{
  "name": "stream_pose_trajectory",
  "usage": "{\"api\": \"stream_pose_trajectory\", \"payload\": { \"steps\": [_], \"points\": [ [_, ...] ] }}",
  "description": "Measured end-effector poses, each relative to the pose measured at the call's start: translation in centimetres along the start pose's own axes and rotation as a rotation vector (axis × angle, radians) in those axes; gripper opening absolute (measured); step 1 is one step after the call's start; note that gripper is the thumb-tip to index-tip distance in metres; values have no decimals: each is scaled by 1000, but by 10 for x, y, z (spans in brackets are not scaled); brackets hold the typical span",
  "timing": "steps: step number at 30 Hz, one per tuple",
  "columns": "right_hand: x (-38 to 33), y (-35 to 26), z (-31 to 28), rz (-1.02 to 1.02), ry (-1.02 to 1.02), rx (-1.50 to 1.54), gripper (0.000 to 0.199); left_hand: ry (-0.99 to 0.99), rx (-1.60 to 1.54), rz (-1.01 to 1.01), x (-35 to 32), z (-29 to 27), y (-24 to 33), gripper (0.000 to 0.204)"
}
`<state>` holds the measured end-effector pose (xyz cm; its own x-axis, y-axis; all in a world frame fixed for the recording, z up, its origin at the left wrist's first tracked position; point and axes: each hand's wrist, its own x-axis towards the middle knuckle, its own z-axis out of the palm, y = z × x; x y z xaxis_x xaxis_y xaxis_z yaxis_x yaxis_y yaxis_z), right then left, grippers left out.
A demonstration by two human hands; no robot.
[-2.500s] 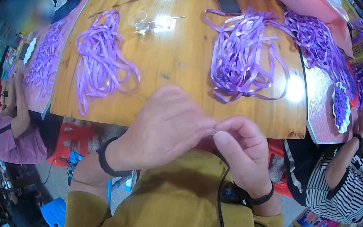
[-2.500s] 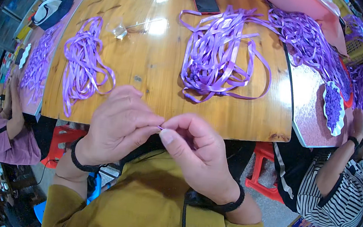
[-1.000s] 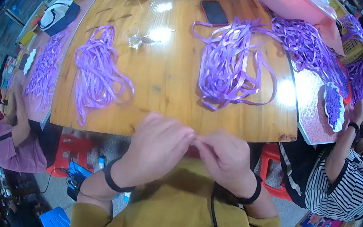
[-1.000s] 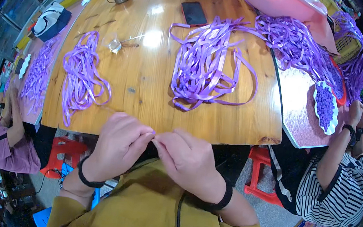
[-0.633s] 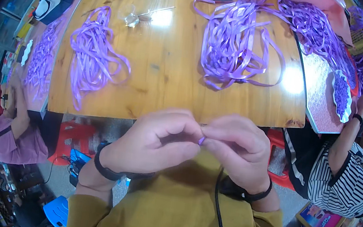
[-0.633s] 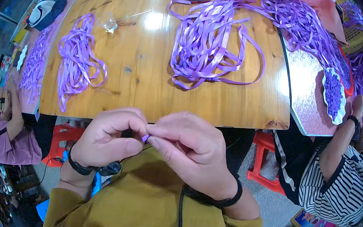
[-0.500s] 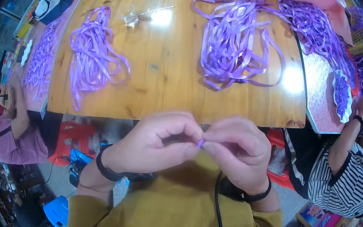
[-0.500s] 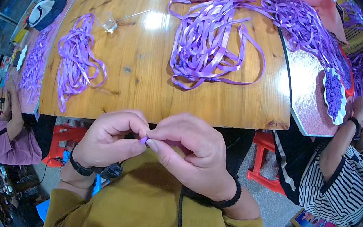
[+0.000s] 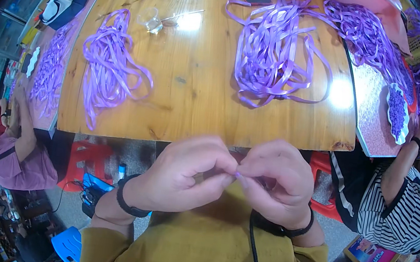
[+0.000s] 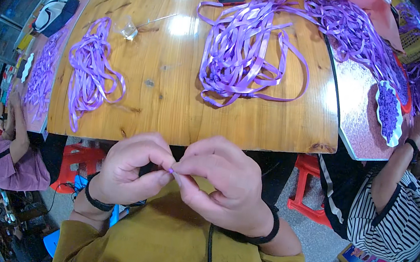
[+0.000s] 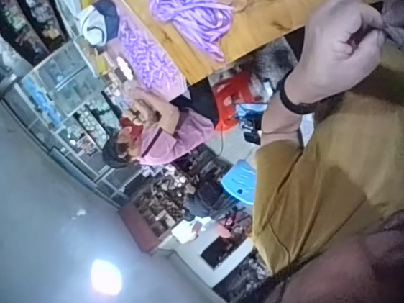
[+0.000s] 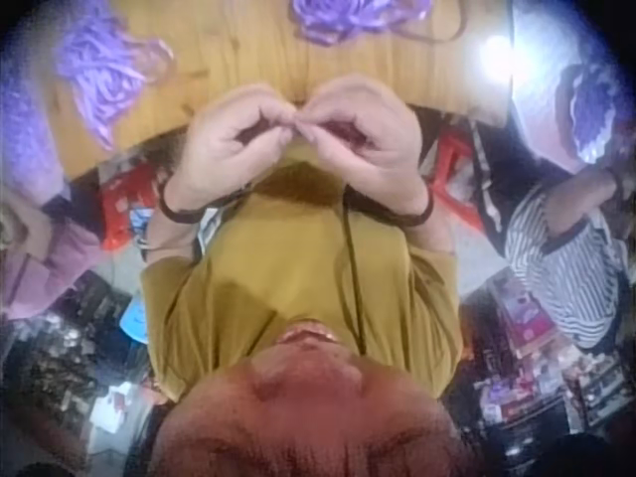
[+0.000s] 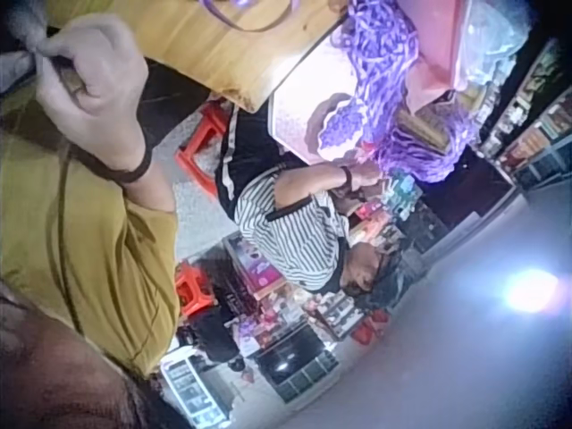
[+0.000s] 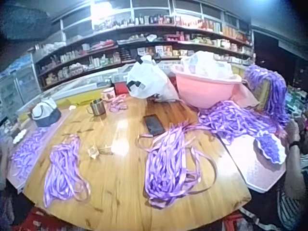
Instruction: Tie purple ribbons into small bows at a workbench.
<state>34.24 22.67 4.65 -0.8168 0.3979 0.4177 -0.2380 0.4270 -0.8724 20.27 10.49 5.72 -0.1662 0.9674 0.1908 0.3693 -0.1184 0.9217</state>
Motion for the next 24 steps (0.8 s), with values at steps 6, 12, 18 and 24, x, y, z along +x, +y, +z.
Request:
{"api": "stream_pose_trajectory", "payload": {
  "steps": [6,12,18,24],
  "points": [
    [-3,1,4,-70,-1,-55,20,-131,-519,-396,-3,-2,-2,10],
    [-6,1,3,-189,6,-150,25,-175,-966,-694,-2,-5,-1,17],
    [-7,0,1,-248,-7,-271,25,-115,-828,-590,-1,0,-1,16],
    [-7,3,3,-175,31,-147,24,-38,-736,-558,-3,4,2,11]
  ]
}}
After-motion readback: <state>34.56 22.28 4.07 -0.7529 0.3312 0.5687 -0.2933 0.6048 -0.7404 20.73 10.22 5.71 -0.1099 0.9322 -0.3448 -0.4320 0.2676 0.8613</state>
